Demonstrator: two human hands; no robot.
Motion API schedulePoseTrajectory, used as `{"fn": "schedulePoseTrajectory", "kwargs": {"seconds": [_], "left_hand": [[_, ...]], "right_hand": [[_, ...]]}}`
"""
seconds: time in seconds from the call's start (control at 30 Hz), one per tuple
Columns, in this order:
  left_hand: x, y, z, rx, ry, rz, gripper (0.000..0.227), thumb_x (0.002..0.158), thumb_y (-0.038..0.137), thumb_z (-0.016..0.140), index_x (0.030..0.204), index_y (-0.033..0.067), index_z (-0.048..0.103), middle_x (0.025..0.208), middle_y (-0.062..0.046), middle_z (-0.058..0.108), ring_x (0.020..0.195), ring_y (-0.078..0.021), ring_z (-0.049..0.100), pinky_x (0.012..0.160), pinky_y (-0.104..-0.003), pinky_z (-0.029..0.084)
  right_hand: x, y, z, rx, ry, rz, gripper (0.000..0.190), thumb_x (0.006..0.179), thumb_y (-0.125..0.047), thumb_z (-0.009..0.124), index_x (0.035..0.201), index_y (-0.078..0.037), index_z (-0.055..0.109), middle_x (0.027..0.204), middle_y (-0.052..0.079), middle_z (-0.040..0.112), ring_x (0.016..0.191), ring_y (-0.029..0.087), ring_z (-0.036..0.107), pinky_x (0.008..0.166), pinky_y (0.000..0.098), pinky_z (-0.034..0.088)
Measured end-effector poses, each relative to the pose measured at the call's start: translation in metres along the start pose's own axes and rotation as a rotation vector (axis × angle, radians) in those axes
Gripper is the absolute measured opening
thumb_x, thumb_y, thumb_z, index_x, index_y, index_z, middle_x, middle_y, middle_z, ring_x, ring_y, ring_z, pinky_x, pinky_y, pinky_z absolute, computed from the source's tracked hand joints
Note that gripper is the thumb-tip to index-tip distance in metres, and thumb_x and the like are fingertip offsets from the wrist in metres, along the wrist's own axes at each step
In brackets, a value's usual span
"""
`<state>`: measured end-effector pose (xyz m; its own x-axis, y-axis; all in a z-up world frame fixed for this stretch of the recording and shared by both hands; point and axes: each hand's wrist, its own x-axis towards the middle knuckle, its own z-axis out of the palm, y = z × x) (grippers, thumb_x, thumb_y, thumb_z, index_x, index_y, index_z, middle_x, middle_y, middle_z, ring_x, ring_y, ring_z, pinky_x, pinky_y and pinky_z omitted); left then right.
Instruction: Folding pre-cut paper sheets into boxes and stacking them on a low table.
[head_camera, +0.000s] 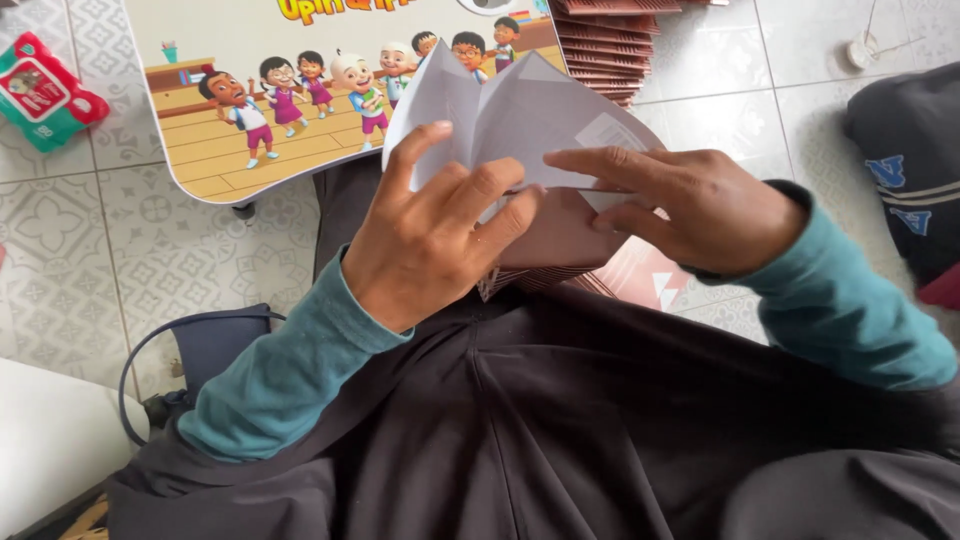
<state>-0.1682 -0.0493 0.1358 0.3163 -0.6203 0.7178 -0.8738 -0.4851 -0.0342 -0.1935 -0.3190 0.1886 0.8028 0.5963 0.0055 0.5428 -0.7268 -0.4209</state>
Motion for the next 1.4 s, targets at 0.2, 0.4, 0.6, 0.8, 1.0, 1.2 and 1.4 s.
{"fn": "schedulePoseTrajectory", "kwargs": {"seconds": [0.2, 0.4, 0.6, 0.8, 1.0, 1.2, 1.4], "left_hand": [[-0.029, 0.007, 0.026, 0.0, -0.166, 0.023, 0.075, 0.094, 0.069, 0.075, 0.142, 0.0109, 0.075, 0.154, -0.004, 0.056, 0.144, -0.0266, 0.042, 0.116, -0.078, 0.006], [-0.03, 0.014, 0.029, -0.024, -0.093, 0.019, 0.031, 0.1, 0.035, 0.086, 0.123, 0.0162, 0.076, 0.15, -0.003, 0.062, 0.146, -0.0227, 0.046, 0.119, -0.074, 0.008], [-0.032, 0.015, 0.031, 0.008, -0.092, 0.044, 0.024, 0.104, 0.03, 0.082, 0.124, 0.0172, 0.078, 0.141, 0.004, 0.068, 0.147, -0.0187, 0.047, 0.123, -0.069, 0.009], [-0.028, 0.013, 0.031, -0.101, -0.081, 0.059, 0.002, 0.108, 0.016, 0.075, 0.105, 0.0156, 0.075, 0.122, 0.007, 0.072, 0.144, -0.0178, 0.051, 0.126, -0.068, 0.004], [-0.019, 0.011, 0.032, -0.241, -0.101, 0.069, 0.007, 0.107, 0.016, 0.072, 0.101, 0.0143, 0.077, 0.117, 0.005, 0.072, 0.142, -0.0201, 0.051, 0.125, -0.07, 0.002], [-0.02, -0.003, 0.037, -0.291, -0.091, 0.108, 0.009, 0.107, 0.014, 0.073, 0.104, 0.0172, 0.08, 0.12, 0.008, 0.075, 0.144, -0.0199, 0.05, 0.126, -0.068, -0.005], [-0.013, -0.013, 0.032, -0.338, -0.129, 0.124, 0.011, 0.103, 0.013, 0.077, 0.113, 0.0165, 0.08, 0.129, 0.008, 0.072, 0.145, -0.0221, 0.046, 0.121, -0.072, -0.005]], "right_hand": [[-0.012, 0.006, 0.033, -0.26, 0.279, -0.168, 0.024, 0.087, -0.01, 0.08, 0.105, -0.005, 0.066, 0.111, 0.012, 0.067, 0.094, 0.026, 0.064, 0.083, 0.0382, 0.054], [-0.037, 0.026, 0.072, -0.7, 0.418, -0.314, 0.057, 0.089, -0.073, 0.074, 0.113, -0.021, 0.081, 0.127, -0.005, 0.079, 0.14, 0.024, 0.052, 0.131, 0.0574, 0.012], [-0.041, 0.02, 0.083, -0.651, 0.468, -0.285, 0.028, 0.095, -0.041, 0.083, 0.114, -0.02, 0.085, 0.122, -0.004, 0.082, 0.134, 0.022, 0.061, 0.128, 0.0572, 0.021], [-0.038, 0.021, 0.091, -0.52, 0.46, -0.281, 0.018, 0.093, -0.026, 0.084, 0.11, -0.02, 0.084, 0.116, -0.003, 0.082, 0.126, 0.023, 0.065, 0.127, 0.0605, 0.019], [-0.022, -0.012, 0.083, -0.399, 0.565, -0.241, 0.016, 0.086, -0.012, 0.087, 0.099, -0.015, 0.079, 0.094, -0.002, 0.076, 0.1, 0.02, 0.07, 0.125, 0.0594, 0.022], [-0.026, 0.01, 0.09, -0.571, 0.615, -0.33, 0.008, 0.089, -0.012, 0.083, 0.094, -0.016, 0.077, 0.093, -0.003, 0.076, 0.097, 0.017, 0.071, 0.127, 0.0525, 0.023], [-0.047, 0.018, 0.084, -0.59, 0.583, -0.286, 0.014, 0.086, -0.017, 0.09, 0.099, -0.018, 0.083, 0.099, -0.005, 0.081, 0.11, 0.021, 0.067, 0.129, 0.0577, 0.017]]}}
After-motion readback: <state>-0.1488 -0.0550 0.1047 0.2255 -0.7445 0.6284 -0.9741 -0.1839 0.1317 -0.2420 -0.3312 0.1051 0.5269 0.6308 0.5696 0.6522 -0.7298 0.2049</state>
